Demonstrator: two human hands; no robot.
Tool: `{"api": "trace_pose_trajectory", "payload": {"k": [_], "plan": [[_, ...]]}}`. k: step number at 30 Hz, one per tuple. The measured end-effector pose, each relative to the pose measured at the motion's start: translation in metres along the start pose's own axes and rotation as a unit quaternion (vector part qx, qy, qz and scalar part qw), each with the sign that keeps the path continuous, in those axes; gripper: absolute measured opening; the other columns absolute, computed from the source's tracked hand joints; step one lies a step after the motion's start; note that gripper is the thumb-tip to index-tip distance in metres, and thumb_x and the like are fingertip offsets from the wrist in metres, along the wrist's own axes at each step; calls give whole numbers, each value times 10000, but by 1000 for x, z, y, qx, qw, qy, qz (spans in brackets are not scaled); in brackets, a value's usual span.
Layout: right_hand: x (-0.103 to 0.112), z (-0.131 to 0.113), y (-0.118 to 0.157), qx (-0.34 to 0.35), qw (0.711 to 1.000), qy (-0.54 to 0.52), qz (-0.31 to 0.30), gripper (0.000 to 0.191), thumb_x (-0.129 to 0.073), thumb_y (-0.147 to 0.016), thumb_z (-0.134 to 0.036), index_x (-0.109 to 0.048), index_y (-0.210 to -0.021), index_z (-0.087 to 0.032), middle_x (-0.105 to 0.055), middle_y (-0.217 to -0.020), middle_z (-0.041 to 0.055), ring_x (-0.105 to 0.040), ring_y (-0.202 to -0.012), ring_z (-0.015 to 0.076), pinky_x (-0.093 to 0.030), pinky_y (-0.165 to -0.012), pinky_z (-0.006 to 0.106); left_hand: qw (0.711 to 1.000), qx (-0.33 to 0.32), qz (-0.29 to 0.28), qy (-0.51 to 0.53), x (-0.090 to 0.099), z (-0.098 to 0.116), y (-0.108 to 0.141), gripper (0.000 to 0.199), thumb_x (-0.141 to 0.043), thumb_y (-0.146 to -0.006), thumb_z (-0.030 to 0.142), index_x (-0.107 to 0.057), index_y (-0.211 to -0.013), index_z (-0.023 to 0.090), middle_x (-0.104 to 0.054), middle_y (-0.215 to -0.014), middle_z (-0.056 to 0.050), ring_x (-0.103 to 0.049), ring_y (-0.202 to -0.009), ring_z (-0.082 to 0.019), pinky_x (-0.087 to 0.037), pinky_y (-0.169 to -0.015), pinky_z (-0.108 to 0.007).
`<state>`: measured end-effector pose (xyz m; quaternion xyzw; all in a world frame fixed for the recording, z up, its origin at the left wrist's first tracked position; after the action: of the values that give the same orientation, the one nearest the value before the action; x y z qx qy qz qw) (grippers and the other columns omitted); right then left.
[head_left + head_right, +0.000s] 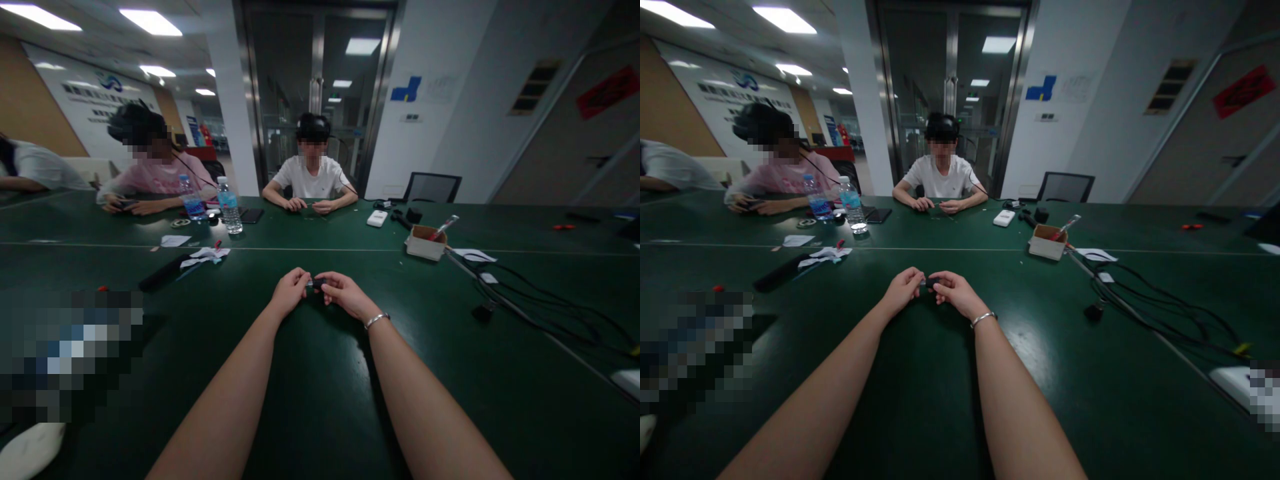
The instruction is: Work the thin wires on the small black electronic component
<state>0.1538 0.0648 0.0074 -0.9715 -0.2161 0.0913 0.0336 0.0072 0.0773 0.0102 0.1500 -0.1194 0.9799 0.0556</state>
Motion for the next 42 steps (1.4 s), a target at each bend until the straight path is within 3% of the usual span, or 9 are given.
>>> {"api": "trace_pose_trajectory", "payload": {"k": [11, 18, 23, 28, 42], "plan": [[-4, -4, 2, 15, 999, 29, -32, 365, -708, -692, -185, -623, -1047, -184, -535, -715, -45, -530, -547, 58, -476, -551, 223, 999, 45, -19, 5, 1, -3, 0, 327, -490, -820, 471, -519, -704, 167, -493, -422, 53, -399, -329, -65, -253, -374, -182], [-2, 0, 0, 1, 1000, -4, -16, 376, -720, -699, -212, -613, -1058, -186, -583, -769, -22, -603, -610, 81, -535, -642, 256, 999, 30, 8, 39, 1, 4, 1, 330, -527, -801, 477, -540, -721, 157, -548, -499, 27, -486, -416, -82, -364, -446, -201], [4, 4, -1, -19, 998, -53, 23, 333, -713, -727, -225, -603, -1038, -181, -630, -787, 12, -633, -626, 104, -555, -653, 282, 994, -7, -27, 104, -3, 12, 3, 282, -612, -751, 404, -593, -858, 144, -598, -645, -3, -554, -563, -102, -448, -569, -236], [8, 5, -1, -25, 996, -68, 46, 302, -723, -727, -215, -606, -1000, -159, -657, -781, 36, -642, -622, 112, -562, -645, 277, 996, -12, -36, 78, -5, 6, 2, 289, -587, -776, 409, -597, -885, 141, -595, -631, -2, -553, -555, -105, -442, -569, -240], [5, 5, -2, -16, 998, -64, 20, 383, -774, -666, -263, -629, -1004, -157, -678, -875, 51, -638, -630, 102, -561, -648, 270, 1000, 15, -24, -7, -2, 2, 1, 362, -518, -790, 514, -591, -728, 164, -554, -502, 20, -486, -422, -93, -361, -456, -211]]}}
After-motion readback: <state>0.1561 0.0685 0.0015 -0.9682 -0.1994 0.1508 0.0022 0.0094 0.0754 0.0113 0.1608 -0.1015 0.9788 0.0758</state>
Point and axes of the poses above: each hand's wrist, its own y-axis away from the middle knuckle, its own x-axis out of the back of the hand, z = x × y, the point moved 6 cm from there along -y, towards the middle knuckle
